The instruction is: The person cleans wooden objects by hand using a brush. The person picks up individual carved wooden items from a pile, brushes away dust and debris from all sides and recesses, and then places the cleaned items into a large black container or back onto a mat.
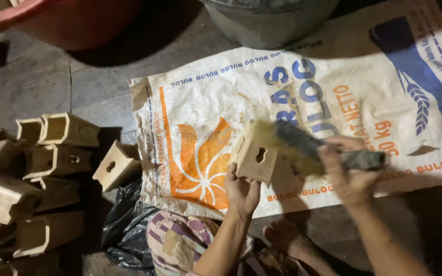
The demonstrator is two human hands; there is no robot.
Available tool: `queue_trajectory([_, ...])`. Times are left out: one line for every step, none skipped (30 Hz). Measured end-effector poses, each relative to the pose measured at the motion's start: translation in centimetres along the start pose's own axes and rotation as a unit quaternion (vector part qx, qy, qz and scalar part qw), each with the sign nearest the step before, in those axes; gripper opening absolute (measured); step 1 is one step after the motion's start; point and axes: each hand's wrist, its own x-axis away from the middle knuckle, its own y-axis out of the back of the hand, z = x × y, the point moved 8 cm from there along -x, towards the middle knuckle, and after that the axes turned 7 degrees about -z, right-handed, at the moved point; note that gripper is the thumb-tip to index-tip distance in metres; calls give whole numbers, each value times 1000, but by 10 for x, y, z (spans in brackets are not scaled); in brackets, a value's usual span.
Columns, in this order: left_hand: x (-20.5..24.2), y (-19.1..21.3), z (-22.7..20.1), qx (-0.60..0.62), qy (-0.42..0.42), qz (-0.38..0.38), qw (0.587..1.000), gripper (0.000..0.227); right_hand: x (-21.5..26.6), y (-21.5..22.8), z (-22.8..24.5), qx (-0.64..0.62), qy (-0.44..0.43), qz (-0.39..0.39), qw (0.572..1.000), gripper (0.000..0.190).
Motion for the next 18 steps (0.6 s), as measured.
queue_trajectory([11, -8, 3, 2, 0, -1, 1000, 53, -2, -2, 0, 1, 0, 2, 1000, 35])
queue_trajectory([22, -18, 6, 2, 2, 1, 1000, 45, 3, -26, 0, 68, 6, 151, 986, 28])
queue_trajectory([32, -31, 6, 0, 1, 9, 1000, 39, 12, -49, -4, 130, 16, 293, 947, 24])
queue_trajectory([19, -23, 0, -1, -1, 13, 1000, 39, 9, -40, -8, 128, 20, 292, 948, 24])
queue_trajectory([6, -9, -12, -15, -39, -22, 999, 41, -1, -22, -1, 271, 140, 207, 929, 19])
queue_trajectory([-8, 6, -23, -29, -77, -57, 995, 43, -6, -7, 6, 401, 255, 112, 873, 22])
queue_trajectory([-7, 5, -23, -35, -75, -63, 995, 43, 0, -17, 10, 404, 247, 113, 874, 22])
queue_trajectory([-6, 1, -22, -28, -68, -44, 996, 40, 2, -17, 15, 194, 174, 89, 961, 26])
queue_trajectory([-6, -5, -18, -13, -63, -21, 998, 37, -1, -17, 16, -28, 97, 63, 993, 33])
queue_trajectory([-5, -3, -14, -10, -61, -23, 998, 37, -2, -17, 27, -26, 97, 65, 993, 33])
queue_trajectory([-5, -8, -12, -17, -56, -9, 998, 40, -1, -36, 13, 82, -34, 181, 980, 35])
queue_trajectory([-4, -13, -11, -24, -51, 6, 998, 43, 9, -46, -1, 187, -164, 286, 925, 39])
queue_trajectory([-4, -16, -15, -23, -53, 11, 998, 43, 7, -37, -10, 186, -159, 285, 927, 39])
queue_trajectory([-6, -17, -19, -17, -60, 8, 998, 46, -9, -21, 10, 254, 66, 179, 948, 23])
queue_trajectory([-2, -7, -23, -15, -64, -6, 998, 50, 2, -3, 31, 308, 277, 65, 908, 20])
queue_trajectory([1, -7, -23, -18, -63, -12, 998, 50, 11, -10, 33, 309, 270, 67, 909, 20])
queue_trajectory([2, -12, -18, -20, -53, 4, 998, 47, 13, -19, 23, 151, 162, 140, 965, 25])
queue_trajectory([4, -18, -14, -23, -43, 21, 999, 45, 19, -31, 17, -13, 45, 208, 977, 33])
